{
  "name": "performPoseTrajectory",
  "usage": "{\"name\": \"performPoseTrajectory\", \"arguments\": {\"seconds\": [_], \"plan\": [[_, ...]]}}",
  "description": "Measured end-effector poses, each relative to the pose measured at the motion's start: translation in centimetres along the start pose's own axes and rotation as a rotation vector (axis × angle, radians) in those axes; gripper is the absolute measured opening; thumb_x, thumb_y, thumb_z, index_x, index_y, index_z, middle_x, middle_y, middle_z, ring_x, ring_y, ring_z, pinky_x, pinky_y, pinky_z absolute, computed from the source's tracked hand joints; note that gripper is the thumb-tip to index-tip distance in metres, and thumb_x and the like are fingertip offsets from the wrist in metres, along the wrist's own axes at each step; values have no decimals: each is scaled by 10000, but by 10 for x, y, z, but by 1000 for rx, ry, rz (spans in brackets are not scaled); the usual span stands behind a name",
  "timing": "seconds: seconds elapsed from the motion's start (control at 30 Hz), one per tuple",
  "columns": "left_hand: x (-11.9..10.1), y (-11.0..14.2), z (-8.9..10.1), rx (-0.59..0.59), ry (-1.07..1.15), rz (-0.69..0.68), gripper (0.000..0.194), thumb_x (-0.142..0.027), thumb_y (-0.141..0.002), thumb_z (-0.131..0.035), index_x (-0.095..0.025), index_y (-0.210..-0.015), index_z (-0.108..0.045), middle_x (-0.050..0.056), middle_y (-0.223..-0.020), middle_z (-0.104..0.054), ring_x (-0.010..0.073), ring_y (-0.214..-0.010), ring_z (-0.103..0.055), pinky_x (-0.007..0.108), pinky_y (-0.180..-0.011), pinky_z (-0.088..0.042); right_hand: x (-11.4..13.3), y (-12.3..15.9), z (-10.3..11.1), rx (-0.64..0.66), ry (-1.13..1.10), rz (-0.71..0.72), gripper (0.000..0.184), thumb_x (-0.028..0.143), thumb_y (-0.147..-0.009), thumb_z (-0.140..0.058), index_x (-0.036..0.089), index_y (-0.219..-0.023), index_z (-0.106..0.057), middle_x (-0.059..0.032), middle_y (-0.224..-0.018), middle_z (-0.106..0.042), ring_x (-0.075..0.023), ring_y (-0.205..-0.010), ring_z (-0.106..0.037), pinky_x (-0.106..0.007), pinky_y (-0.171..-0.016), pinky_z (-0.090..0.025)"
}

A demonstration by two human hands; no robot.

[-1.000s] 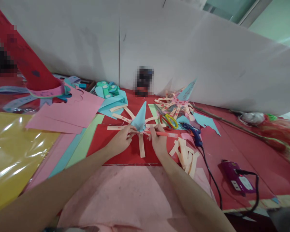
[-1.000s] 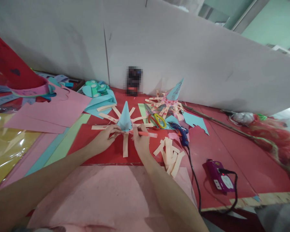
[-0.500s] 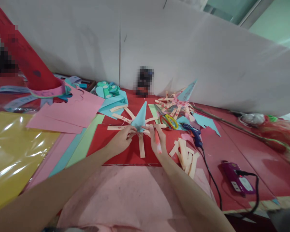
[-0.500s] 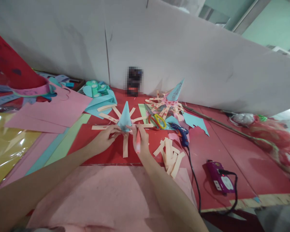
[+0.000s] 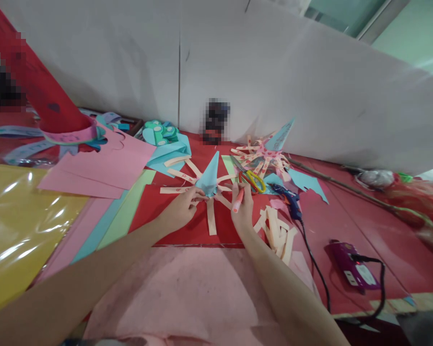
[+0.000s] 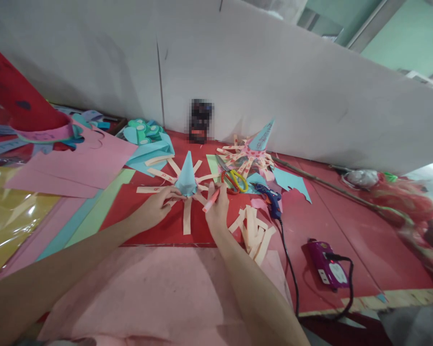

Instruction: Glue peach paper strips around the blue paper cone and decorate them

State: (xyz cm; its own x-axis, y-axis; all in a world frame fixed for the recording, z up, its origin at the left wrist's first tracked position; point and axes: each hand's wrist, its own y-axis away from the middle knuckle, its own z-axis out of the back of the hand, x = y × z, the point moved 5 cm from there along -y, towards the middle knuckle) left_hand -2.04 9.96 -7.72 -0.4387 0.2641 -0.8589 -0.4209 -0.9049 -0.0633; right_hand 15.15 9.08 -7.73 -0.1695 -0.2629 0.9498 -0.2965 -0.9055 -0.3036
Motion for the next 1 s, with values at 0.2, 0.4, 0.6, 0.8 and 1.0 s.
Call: {"name": "performPoseTrajectory", "arguments": {"seconds": [0.2, 0.4, 0.6, 0.8, 1.0], "plan": [[-2, 1, 2, -7, -23, 6, 354, -8, -714, -368, -210, -988, -465, 53, -1041, -653, 189, -1090, -590, 353, -906, -463, 15, 6, -7, 43, 20, -20, 386, 539, -874, -403, 207, -764, -566, 41, -525, -484, -114, -520, -489, -273, -580, -453], [3, -1, -1, -7, 2, -10, 355, -18, -718, -362, -211, -998, -461, 65, -1075, -639, 180, -1112, -578, 351, -911, -459, 3, 5, -15, 171, -25, -176, 400, 538, -834, -477, 201, -631, -548, 79, -406, -376, -74, -366, -327, -244, -430, -301], [7, -1, -2, -2, 7, -11, 375, -28, -714, -368, -213, -1025, -465, 68, -1096, -629, 185, -1122, -572, 350, -919, -453, -5, 0, -16, 173, -29, -177, 356, 480, -793, -573, 232, -613, -392, 98, -392, -408, -79, -350, -370, -233, -421, -308], [4, 0, -2, 0, -5, -5, 367, -23, -712, -363, -210, -1014, -459, 66, -1078, -640, 182, -1092, -588, 348, -907, -458, -3, 1, -17, 207, 22, -120, 324, 417, -792, -578, 240, -615, -372, 96, -407, -428, -93, -363, -396, -250, -455, -324], [1, 0, -1, 4, -3, -11, 375, -30, -709, -359, -209, -1024, -459, 73, -1103, -632, 184, -1128, -572, 353, -939, -450, -4, 0, -16, 184, 81, -87, 283, 375, -797, -551, 241, -618, -377, 103, -413, -387, -94, -385, -386, -260, -504, -345]]}}
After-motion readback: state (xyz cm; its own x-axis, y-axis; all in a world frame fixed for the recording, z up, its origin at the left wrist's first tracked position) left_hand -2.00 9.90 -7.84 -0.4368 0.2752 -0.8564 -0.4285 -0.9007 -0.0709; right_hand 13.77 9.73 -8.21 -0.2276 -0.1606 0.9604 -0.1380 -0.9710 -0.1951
